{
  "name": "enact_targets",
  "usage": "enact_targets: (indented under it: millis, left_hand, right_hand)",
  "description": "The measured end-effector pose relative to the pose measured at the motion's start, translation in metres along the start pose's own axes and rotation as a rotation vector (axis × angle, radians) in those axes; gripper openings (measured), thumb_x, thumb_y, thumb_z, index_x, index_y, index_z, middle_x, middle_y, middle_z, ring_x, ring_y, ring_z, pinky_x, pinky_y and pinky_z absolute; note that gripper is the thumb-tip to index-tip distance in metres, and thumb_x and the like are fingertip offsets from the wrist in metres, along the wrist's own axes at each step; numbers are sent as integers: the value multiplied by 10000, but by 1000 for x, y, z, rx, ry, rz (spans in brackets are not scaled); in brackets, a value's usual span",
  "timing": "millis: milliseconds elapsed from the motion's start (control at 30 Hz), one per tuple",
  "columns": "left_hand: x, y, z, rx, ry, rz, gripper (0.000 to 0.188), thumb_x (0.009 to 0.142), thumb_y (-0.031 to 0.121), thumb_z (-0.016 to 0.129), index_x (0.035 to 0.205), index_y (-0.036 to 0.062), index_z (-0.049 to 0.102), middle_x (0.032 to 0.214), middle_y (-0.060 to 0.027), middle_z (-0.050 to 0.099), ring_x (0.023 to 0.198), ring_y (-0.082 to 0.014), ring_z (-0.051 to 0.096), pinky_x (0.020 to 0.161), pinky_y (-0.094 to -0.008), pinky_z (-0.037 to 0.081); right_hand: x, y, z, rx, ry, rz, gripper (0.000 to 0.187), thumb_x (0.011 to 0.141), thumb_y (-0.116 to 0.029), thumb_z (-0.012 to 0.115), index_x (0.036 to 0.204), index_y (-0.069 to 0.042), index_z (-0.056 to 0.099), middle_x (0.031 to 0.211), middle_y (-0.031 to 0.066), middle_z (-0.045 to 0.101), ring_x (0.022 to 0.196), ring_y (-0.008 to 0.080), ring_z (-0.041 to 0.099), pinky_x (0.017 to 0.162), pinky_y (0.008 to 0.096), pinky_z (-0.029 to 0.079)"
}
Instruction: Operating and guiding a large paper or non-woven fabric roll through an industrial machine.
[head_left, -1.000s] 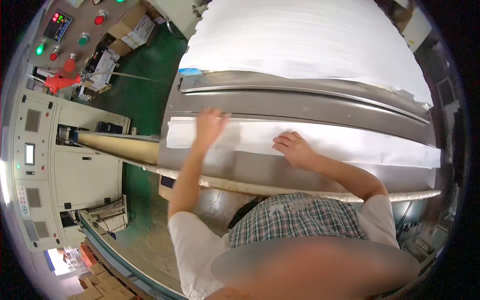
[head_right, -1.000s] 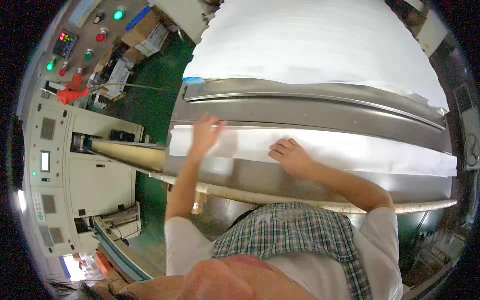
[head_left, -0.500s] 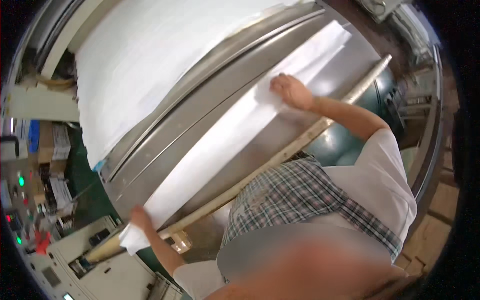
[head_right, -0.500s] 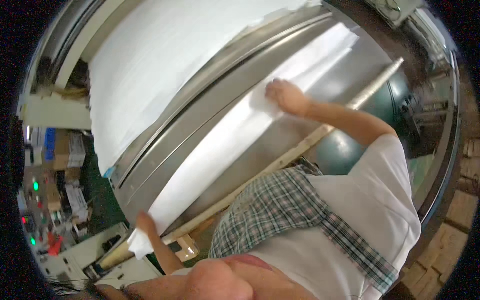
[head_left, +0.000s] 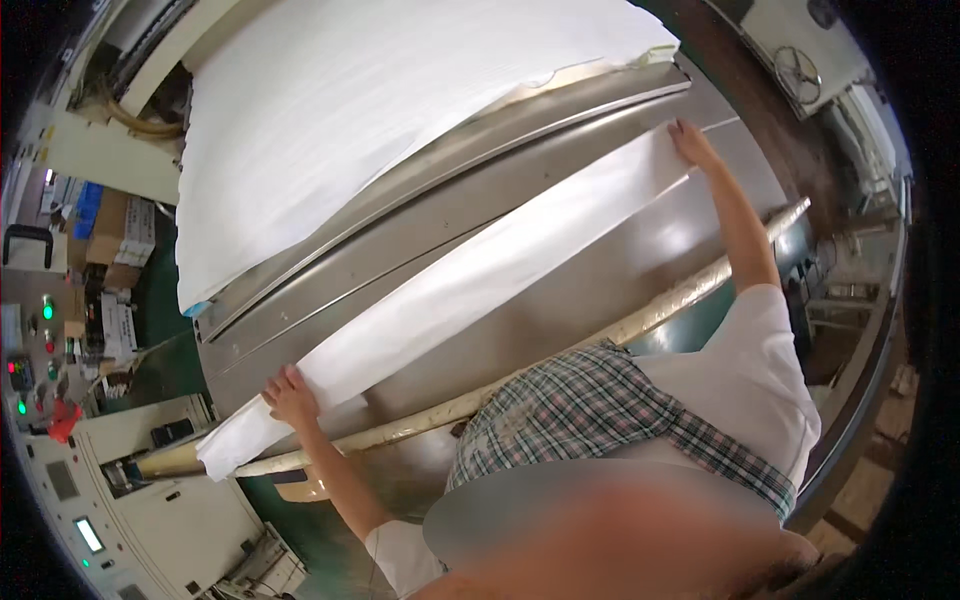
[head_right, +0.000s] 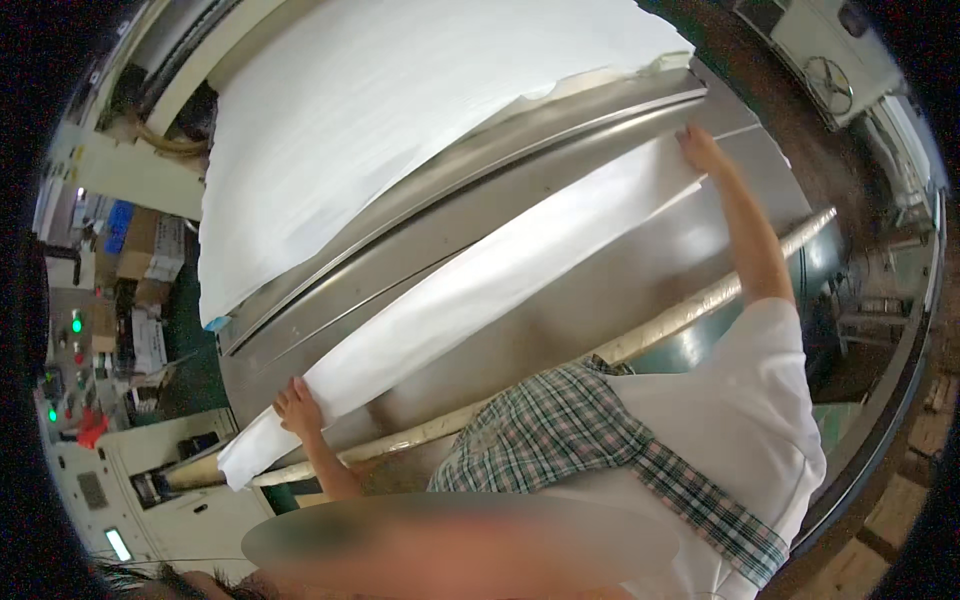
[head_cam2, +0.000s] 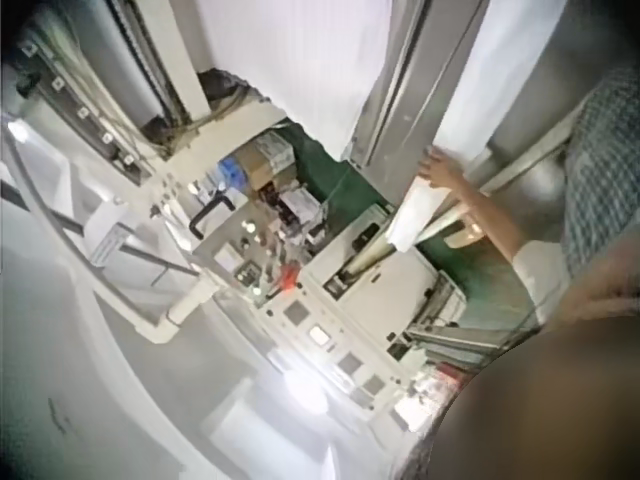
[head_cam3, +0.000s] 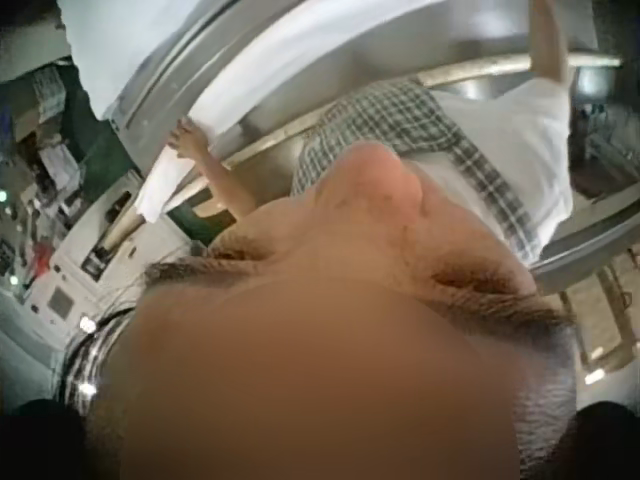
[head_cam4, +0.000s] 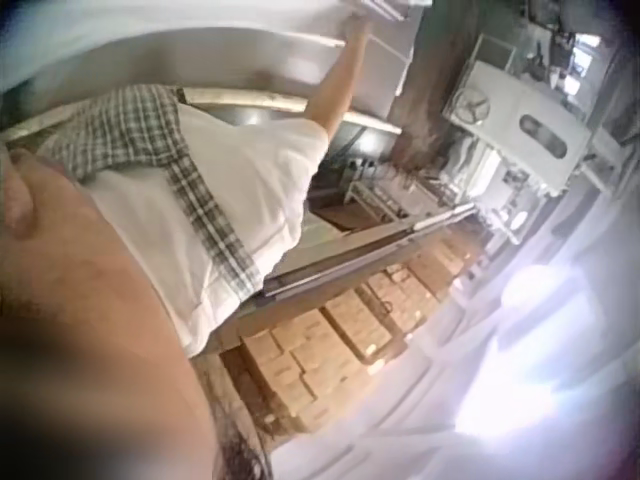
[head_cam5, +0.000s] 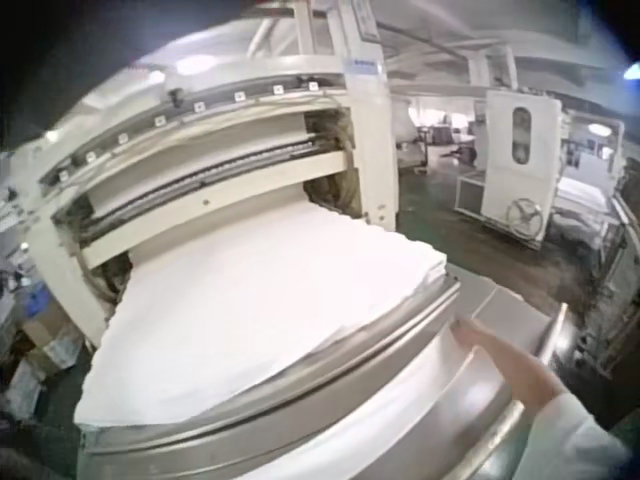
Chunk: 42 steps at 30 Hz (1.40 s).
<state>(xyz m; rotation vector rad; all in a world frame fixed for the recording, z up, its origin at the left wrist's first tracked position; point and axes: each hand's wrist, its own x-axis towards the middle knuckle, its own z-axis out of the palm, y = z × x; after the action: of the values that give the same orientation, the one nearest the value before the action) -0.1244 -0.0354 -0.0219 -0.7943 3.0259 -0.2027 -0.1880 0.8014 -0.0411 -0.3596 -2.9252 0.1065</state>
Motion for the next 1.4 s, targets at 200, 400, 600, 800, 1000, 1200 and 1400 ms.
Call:
enact_targets:
  millis: [200, 400, 600, 800, 1000, 1200, 1400]
  left_hand:
    - [-18, -8, -4, -32, 124, -79, 458, 864, 448, 409, 1253, 207, 431, 1373, -124, 291, 1264, -356, 238, 931, -581, 258]
    - [-71, -61, 6, -210, 446, 156, 431, 871, 321, 443, 1250, 117, 427, 1345, -169, 311, 1237, -363, 283, 960, -495, 289]
    - [-95, -54, 16, -386, 417, 212, 357, 878, 271, 440, 1173, 82, 512, 1282, -170, 406, 1210, -334, 339, 981, -466, 258]
    - [-97, -51, 13, -308, 393, 160, 342, 917, 297, 349, 1134, 134, 558, 1232, -99, 487, 1187, -285, 398, 982, -510, 230]
    - [-96, -53, 13, -422, 439, 202, 320, 891, 275, 390, 1033, 94, 613, 1175, -101, 531, 1155, -271, 435, 991, -505, 209]
    - [-99, -54, 8, -509, 425, 248, 302, 881, 223, 386, 982, 80, 633, 1114, -102, 570, 1110, -265, 482, 1005, -463, 218]
    - [-108, -65, -5, -564, 339, 406, 250, 848, 175, 444, 978, 73, 631, 1108, -104, 575, 1096, -254, 501, 1005, -437, 241]
  right_hand:
    - [20, 21, -11, 409, -422, 198, 396, 780, -349, 590, 1024, -39, 563, 743, 90, 582, 590, 152, 536, 517, 328, 434]
    - [-13, -66, -30, 765, -1156, 65, 563, 701, -373, 684, 1156, -95, 502, 765, -6, 558, 636, 83, 508, 494, 208, 414]
    - [-56, -190, -20, 734, -1515, -305, 518, 697, -440, 675, 981, -34, 527, 859, 49, 537, 727, 130, 542, 545, 278, 503]
    - [-96, -307, -3, 683, -1551, -398, 468, 755, -399, 640, 969, -7, 501, 847, 89, 544, 611, 185, 595, 508, 288, 514]
    - [-125, -413, -1, 720, -1500, -465, 492, 760, -425, 621, 939, 17, 501, 759, 108, 561, 551, 191, 595, 479, 291, 509]
    - [-147, -512, 1, 697, -1459, -542, 521, 768, -444, 601, 958, 34, 511, 682, 116, 592, 554, 195, 596, 492, 304, 504]
    - [-183, -606, 9, 731, -1339, -624, 538, 771, -459, 587, 987, 29, 518, 668, 100, 590, 565, 174, 580, 544, 301, 486]
